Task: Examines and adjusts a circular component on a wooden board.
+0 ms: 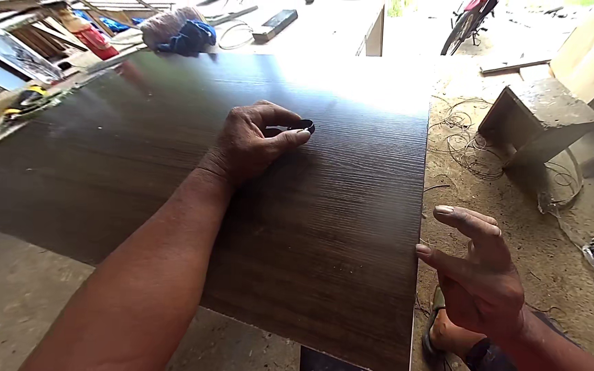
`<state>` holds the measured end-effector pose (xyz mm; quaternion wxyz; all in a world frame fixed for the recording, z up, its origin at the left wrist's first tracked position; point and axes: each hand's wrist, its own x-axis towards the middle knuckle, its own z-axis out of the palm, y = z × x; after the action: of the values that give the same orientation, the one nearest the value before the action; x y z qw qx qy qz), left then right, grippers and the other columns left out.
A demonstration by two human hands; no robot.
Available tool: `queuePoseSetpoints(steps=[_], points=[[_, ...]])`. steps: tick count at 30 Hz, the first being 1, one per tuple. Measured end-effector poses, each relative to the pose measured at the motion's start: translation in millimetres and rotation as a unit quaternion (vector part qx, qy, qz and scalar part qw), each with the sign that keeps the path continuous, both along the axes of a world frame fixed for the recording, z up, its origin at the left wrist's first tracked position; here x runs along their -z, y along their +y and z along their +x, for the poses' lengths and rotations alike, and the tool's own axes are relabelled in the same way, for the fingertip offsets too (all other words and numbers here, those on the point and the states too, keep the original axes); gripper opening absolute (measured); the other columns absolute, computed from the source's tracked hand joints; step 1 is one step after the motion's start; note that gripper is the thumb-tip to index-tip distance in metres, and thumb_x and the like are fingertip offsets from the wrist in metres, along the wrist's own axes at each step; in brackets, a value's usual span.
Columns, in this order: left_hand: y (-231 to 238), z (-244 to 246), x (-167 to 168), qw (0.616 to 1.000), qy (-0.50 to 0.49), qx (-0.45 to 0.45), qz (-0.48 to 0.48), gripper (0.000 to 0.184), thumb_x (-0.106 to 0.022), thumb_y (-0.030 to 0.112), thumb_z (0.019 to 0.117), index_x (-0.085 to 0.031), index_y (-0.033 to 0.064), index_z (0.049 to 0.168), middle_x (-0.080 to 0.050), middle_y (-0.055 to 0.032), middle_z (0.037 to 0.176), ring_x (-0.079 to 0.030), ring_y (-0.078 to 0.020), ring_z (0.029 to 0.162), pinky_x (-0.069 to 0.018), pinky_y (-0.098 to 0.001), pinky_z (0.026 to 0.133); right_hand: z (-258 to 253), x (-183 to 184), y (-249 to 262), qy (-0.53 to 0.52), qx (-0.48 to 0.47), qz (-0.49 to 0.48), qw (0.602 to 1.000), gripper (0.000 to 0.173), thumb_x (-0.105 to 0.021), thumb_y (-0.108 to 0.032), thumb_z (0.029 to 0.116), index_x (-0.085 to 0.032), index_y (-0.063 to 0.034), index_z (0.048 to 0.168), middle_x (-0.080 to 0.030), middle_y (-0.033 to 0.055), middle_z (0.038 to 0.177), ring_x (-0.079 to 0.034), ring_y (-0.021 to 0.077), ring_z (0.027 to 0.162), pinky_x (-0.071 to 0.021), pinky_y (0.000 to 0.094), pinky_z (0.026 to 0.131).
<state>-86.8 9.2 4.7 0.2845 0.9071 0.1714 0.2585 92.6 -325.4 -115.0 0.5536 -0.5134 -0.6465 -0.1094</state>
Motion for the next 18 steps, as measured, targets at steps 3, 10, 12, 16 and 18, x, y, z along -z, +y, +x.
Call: queuePoseSetpoints(steps=[3, 10, 12, 16, 18], points=[[0.5, 0.0, 0.4, 1.000, -0.002, -0.002, 0.001, 0.030, -0.075, 0.031, 0.0916, -0.073, 0.0086, 0.112, -0.068, -0.0029, 0.117, -0.069, -0.0064, 0.104, -0.0601, -0.0219, 0.087, 5.5, 0.9, 6.7, 0.001, 0.007, 0.007, 1.000, 0.029, -0.055, -0.012, 0.0982, -0.077, -0.0198, 0.114, -0.054, 0.0085, 0.147, -0.045, 0.0275, 0.142, -0.0424, 0.0486, 0.116], [-1.7, -0.4, -0.3, 1.000, -0.004, -0.003, -0.004, 0.028, -0.075, 0.028, 0.0915, -0.073, 0.0078, 0.111, -0.067, -0.0028, 0.116, -0.068, -0.0061, 0.102, -0.0599, -0.0214, 0.086, 18.3, 0.6, 22.4, 0.000, 0.030, 0.017, 0.999, 0.032, -0.052, -0.010, 0.0977, -0.078, -0.0193, 0.113, -0.054, 0.0115, 0.146, -0.045, 0.0289, 0.142, -0.0428, 0.0491, 0.115], [-0.8, -0.2, 0.4, 1.000, -0.003, -0.005, -0.001, 0.030, -0.075, 0.030, 0.0914, -0.073, 0.0078, 0.112, -0.067, -0.0034, 0.117, -0.068, -0.0062, 0.102, -0.0595, -0.0220, 0.085, 22.3, 0.5, 27.0, -0.002, 0.039, 0.021, 0.999, 0.031, -0.052, -0.011, 0.0980, -0.078, -0.0195, 0.114, -0.055, 0.0121, 0.146, -0.046, 0.0292, 0.142, -0.0427, 0.0500, 0.115], [0.3, 0.3, 1.6, 1.000, -0.009, -0.003, 0.000, 0.031, -0.075, 0.031, 0.0910, -0.073, 0.0081, 0.112, -0.067, -0.0031, 0.117, -0.068, -0.0068, 0.102, -0.0603, -0.0229, 0.085, 31.1, 0.2, 36.6, 0.001, 0.050, 0.031, 0.998, 0.031, -0.053, -0.008, 0.0969, -0.079, -0.0157, 0.113, -0.054, 0.0142, 0.146, -0.046, 0.0288, 0.142, -0.0431, 0.0482, 0.116], [1.4, 0.3, 2.6, 1.000, -0.011, -0.005, 0.000, 0.030, -0.075, 0.031, 0.0908, -0.073, 0.0086, 0.111, -0.067, -0.0028, 0.116, -0.068, -0.0068, 0.101, -0.0599, -0.0227, 0.085, 34.8, -0.2, 41.2, 0.004, 0.057, 0.035, 0.998, 0.031, -0.054, -0.007, 0.0962, -0.079, -0.0134, 0.112, -0.055, 0.0160, 0.145, -0.047, 0.0297, 0.140, -0.0445, 0.0486, 0.114]])
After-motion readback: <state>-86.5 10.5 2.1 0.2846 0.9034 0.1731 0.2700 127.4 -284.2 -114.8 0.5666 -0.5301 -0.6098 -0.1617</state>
